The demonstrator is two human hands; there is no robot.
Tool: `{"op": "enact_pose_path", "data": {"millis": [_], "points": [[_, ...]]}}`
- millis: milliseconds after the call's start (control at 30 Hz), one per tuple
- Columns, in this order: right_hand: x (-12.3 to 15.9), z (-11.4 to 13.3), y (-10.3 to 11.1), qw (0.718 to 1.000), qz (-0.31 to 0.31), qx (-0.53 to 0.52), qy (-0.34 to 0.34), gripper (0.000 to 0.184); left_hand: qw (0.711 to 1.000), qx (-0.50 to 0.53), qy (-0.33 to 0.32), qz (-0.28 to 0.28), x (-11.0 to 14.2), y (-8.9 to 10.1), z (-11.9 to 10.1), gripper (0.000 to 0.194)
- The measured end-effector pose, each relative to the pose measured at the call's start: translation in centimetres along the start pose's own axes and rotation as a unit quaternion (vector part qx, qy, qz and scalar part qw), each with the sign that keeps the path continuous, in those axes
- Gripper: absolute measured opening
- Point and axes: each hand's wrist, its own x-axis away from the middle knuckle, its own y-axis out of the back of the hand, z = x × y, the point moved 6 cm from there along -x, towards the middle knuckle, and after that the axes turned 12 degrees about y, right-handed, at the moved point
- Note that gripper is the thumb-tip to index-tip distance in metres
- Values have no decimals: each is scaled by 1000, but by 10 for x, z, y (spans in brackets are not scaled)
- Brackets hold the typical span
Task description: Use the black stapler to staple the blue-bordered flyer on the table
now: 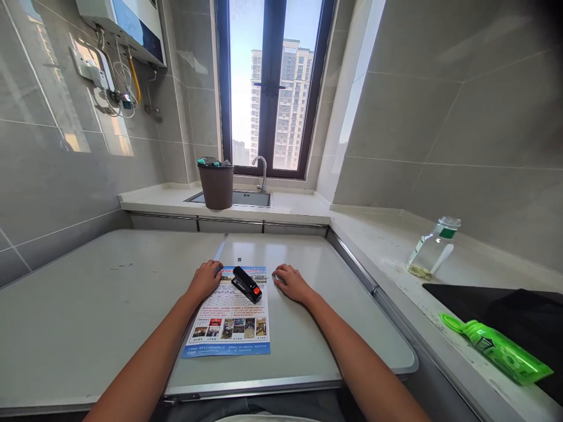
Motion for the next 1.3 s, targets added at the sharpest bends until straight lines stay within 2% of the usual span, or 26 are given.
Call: {"op": "enact_pose_path", "data": {"millis": [500,1300], "points": [[0,-1,-1,1000,2,4,0,27,1000,0,2,10,-3,-5,3,31],[1,1,1,1000,6,4,-4,28,1000,6,4,9,-1,-2,1,30]]}}
